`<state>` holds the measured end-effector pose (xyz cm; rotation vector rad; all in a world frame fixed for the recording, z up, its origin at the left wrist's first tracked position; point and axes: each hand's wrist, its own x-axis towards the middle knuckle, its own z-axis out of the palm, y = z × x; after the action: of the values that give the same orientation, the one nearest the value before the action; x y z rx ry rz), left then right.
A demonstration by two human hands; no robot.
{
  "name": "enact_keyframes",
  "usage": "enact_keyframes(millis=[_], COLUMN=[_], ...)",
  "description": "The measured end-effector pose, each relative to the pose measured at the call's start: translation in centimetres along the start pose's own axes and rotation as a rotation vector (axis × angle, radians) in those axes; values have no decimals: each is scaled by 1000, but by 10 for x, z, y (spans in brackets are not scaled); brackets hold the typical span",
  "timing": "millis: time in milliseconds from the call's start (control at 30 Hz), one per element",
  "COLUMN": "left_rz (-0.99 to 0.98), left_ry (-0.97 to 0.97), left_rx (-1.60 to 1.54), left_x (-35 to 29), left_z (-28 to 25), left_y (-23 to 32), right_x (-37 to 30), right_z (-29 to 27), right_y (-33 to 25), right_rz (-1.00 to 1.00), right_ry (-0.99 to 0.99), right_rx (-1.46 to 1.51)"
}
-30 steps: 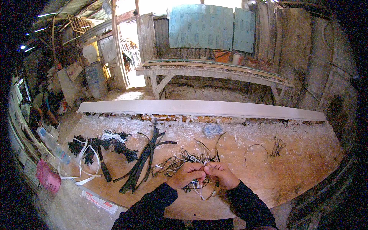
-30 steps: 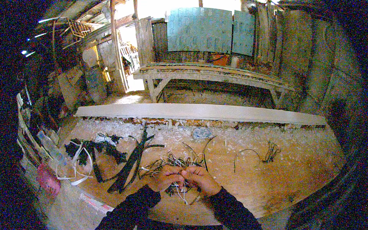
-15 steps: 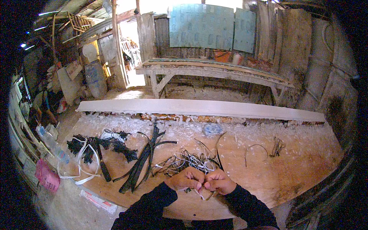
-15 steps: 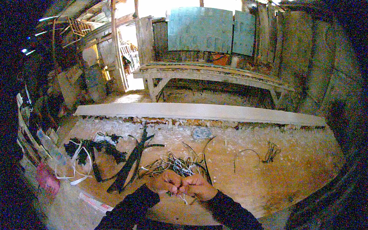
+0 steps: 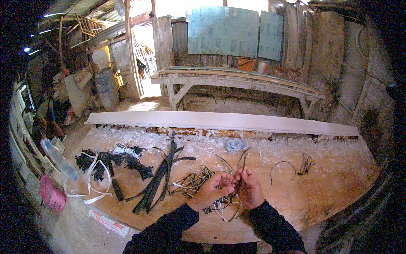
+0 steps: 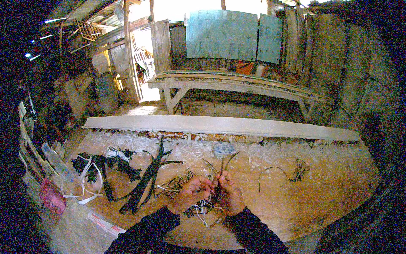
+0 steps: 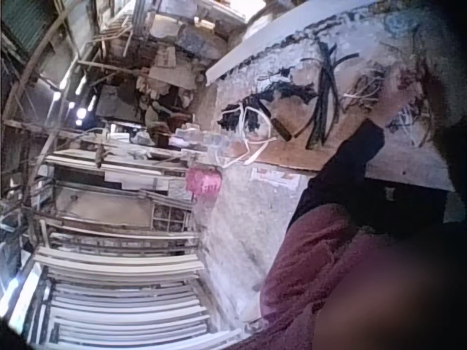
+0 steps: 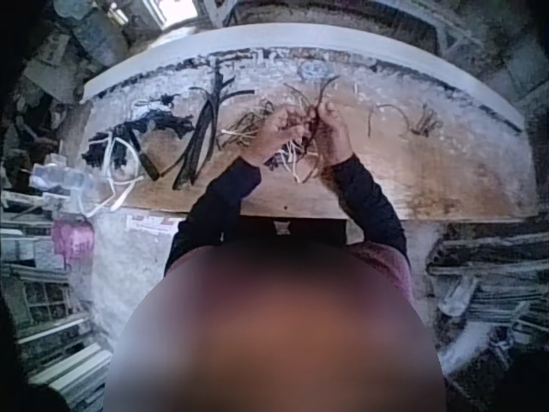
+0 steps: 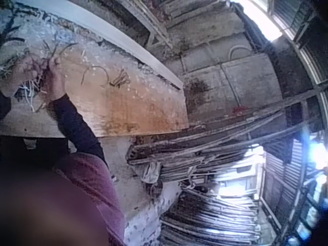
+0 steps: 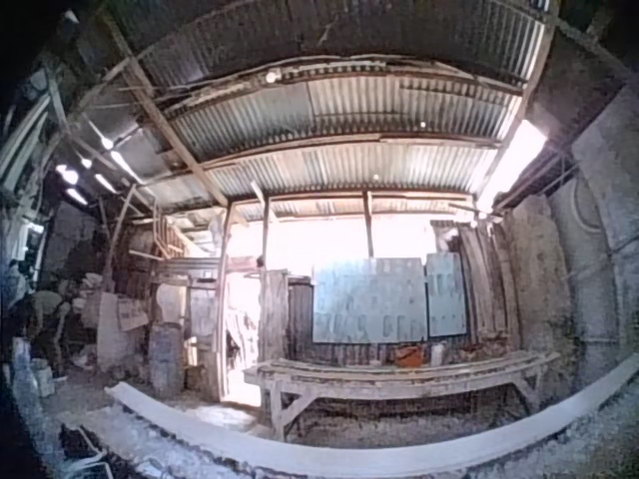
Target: The person repeatedly picks up black and white cable ties and ties them together by hand on a wooden workbench. The person handles the ties one at a time, forming small bundles and placing them on the table.
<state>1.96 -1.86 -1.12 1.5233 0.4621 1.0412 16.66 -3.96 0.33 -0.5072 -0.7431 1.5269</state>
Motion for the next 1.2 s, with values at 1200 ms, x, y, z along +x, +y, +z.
enact_keyframes(millis=[1200], left_rz=[100], left_ry=[267], left_rx=[395], left_x=[2], left_z=[-6], left_y=[-17], right_x=[2], right_z=[-7], right_y=[6], right_rz=[-5], right_ry=[-16], right_rx=[-426])
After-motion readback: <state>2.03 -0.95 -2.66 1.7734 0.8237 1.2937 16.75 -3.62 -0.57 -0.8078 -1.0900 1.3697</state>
